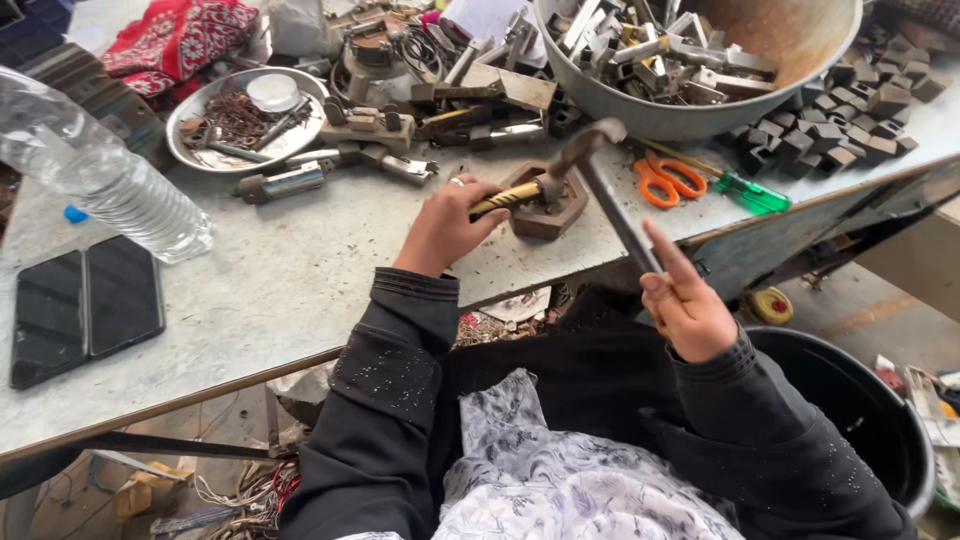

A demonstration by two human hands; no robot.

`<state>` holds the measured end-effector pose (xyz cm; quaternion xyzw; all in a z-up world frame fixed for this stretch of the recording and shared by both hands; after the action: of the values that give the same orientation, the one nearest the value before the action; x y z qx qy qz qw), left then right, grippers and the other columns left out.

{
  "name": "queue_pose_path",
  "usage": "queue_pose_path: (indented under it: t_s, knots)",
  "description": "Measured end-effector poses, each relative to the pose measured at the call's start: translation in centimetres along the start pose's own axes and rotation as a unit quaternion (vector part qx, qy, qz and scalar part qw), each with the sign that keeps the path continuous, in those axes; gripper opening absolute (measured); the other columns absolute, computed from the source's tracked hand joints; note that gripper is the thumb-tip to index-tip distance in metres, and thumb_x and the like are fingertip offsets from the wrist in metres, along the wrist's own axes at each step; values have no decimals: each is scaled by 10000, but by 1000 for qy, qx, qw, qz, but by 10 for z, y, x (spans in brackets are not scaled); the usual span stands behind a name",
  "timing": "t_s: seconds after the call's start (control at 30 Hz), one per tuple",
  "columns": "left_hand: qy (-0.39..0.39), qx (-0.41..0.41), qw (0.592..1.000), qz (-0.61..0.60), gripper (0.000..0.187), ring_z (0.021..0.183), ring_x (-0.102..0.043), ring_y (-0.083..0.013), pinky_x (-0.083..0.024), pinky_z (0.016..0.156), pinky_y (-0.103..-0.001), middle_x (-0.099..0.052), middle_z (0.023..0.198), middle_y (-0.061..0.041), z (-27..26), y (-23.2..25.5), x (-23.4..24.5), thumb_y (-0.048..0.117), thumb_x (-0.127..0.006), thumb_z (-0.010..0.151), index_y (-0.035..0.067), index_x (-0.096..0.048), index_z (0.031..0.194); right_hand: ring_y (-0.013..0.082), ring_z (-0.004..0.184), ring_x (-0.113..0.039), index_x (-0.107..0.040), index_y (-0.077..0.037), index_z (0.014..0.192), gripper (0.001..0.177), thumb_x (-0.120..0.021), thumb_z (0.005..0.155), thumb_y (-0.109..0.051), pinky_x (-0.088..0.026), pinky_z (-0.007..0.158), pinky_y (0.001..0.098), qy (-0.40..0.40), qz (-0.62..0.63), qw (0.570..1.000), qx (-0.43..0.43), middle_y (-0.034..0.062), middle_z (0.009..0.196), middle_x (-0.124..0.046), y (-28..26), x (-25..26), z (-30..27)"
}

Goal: The person uses pliers and a hammer to strike and separate parts of a metal lock held in a wooden block. They then examine the separated components and proceed to hammer another lock body on the same block, separating its parts and inspecting them.

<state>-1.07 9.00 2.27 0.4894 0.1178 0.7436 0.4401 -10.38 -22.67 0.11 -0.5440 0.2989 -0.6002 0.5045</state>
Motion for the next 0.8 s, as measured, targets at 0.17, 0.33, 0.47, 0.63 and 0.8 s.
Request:
queue_pose_path:
  t_s: [0.17,0.33,0.47,0.63,0.8]
  knots:
    - [-5,84,995,47,353,820,-705,-242,-562,751,-378,-716,947,-88,-3,-14,4,274,-809,878,77,-726,1158,38,434,-382,-308,-148,1609,611,-491,1026,-166,-326,383,189,41,171,983,-47,10,738,-533,-20,6,-21]
    - [72,-21,989,131,343,859,-688,-320,-548,780,-427,-726,934,-109,-7,0,17,249,-819,817,76,-731,1100,35,432,-371,-442,-5,1517,509,-501,1057,-215,-322,372,182,29,260,958,-116,19,722,-471,-30,0,-41]
    - [43,-6,990,137,354,838,-694,-316,-552,764,-434,-709,867,-130,-5,0,13,262,-797,840,53,-705,1110,75,597,-499,-349,26,1475,467,-504,1079,-166,-441,511,211,21,250,967,47,62,918,-555,-51,-3,-47]
    - [35,-72,980,182,417,761,-686,-289,-554,697,-412,-721,838,-106,-3,3,5,405,-765,885,96,-731,1162,48,580,-472,-152,-28,1614,684,-525,1058,-168,-400,481,177,47,45,984,167,58,907,-584,-90,18,-49]
    - [52,-102,974,197,455,728,-684,-282,-551,658,-397,-695,793,-120,-2,5,-10,475,-729,912,120,-739,1197,53,594,-514,-291,-77,1609,609,-547,1082,-242,-453,564,217,196,67,947,245,39,883,-587,-88,29,-49]
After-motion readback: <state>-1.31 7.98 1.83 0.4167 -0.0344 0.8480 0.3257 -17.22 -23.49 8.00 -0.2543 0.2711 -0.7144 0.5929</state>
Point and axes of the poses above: each hand's wrist, its own z-axis towards the middle knuckle, its own x-axis out of the back of the hand, y = z × x, the point moved 4 cm from there along z, towards the middle knuckle
